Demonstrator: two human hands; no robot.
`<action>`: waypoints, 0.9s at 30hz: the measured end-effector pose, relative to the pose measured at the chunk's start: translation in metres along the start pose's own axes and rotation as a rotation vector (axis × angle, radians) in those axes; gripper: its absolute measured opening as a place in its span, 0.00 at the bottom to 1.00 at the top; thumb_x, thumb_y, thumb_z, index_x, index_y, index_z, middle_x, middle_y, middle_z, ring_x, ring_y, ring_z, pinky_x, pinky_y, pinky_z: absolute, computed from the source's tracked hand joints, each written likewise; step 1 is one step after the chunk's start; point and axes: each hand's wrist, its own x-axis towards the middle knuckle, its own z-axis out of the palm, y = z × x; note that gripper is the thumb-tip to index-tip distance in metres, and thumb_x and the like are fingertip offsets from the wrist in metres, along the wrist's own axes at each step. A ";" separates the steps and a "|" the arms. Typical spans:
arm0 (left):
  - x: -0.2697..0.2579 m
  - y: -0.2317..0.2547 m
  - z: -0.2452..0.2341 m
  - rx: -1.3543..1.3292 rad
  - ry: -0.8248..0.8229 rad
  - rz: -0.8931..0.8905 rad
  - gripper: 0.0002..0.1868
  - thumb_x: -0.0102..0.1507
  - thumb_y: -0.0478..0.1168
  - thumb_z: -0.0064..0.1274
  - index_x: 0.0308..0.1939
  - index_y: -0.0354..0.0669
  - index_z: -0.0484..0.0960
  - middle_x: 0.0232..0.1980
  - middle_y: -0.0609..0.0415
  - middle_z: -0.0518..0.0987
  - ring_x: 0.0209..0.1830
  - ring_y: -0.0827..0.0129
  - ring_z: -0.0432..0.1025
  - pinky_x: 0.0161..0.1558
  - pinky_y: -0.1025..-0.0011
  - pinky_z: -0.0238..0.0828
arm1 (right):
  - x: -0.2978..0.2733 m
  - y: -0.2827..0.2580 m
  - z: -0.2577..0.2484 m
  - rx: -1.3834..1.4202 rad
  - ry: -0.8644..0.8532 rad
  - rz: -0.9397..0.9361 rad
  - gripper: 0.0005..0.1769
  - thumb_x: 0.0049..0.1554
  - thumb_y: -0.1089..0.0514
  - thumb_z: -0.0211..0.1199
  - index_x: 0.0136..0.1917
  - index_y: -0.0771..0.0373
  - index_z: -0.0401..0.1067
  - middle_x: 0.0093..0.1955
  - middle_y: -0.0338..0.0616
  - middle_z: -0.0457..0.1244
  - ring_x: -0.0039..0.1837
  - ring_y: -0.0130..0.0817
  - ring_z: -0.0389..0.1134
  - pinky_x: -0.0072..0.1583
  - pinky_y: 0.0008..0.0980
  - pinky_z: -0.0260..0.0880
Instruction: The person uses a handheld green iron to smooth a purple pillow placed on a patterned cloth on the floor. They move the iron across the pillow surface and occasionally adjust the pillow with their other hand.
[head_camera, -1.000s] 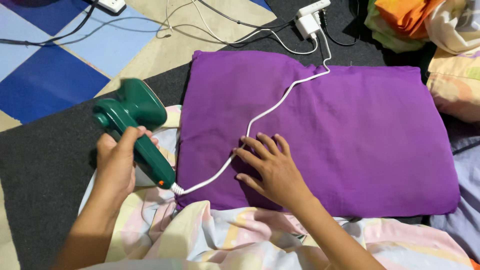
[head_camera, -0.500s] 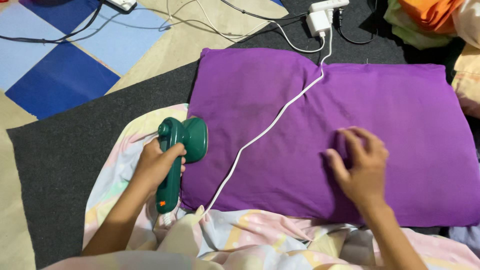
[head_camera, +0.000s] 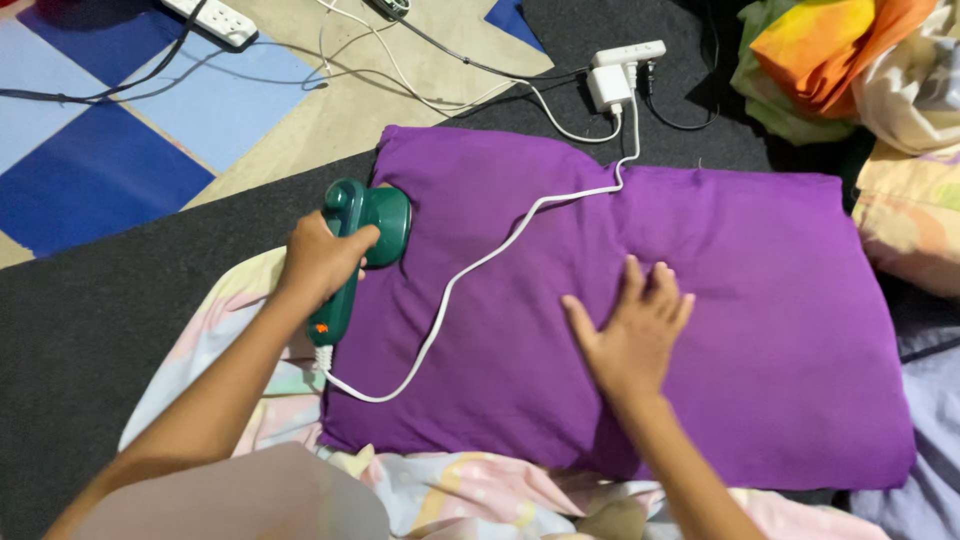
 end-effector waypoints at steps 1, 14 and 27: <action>0.008 0.003 0.003 -0.020 0.005 0.002 0.13 0.52 0.43 0.60 0.30 0.34 0.82 0.25 0.48 0.81 0.20 0.65 0.78 0.26 0.66 0.77 | 0.003 -0.005 0.003 0.003 0.027 -0.040 0.51 0.56 0.28 0.58 0.77 0.67 0.56 0.76 0.67 0.49 0.79 0.59 0.46 0.77 0.59 0.39; 0.098 0.042 0.014 -0.011 -0.006 -0.168 0.17 0.53 0.44 0.62 0.34 0.30 0.83 0.31 0.45 0.83 0.23 0.65 0.78 0.28 0.69 0.77 | 0.001 -0.008 0.009 0.015 0.044 -0.144 0.41 0.61 0.40 0.51 0.79 0.65 0.55 0.83 0.54 0.48 0.83 0.48 0.45 0.79 0.53 0.39; 0.096 0.040 0.003 0.106 -0.228 -0.200 0.18 0.53 0.42 0.62 0.34 0.25 0.82 0.28 0.43 0.81 0.22 0.62 0.76 0.27 0.65 0.76 | -0.002 -0.009 0.009 0.070 0.089 -0.114 0.38 0.61 0.42 0.52 0.78 0.61 0.58 0.82 0.51 0.50 0.83 0.46 0.48 0.80 0.49 0.41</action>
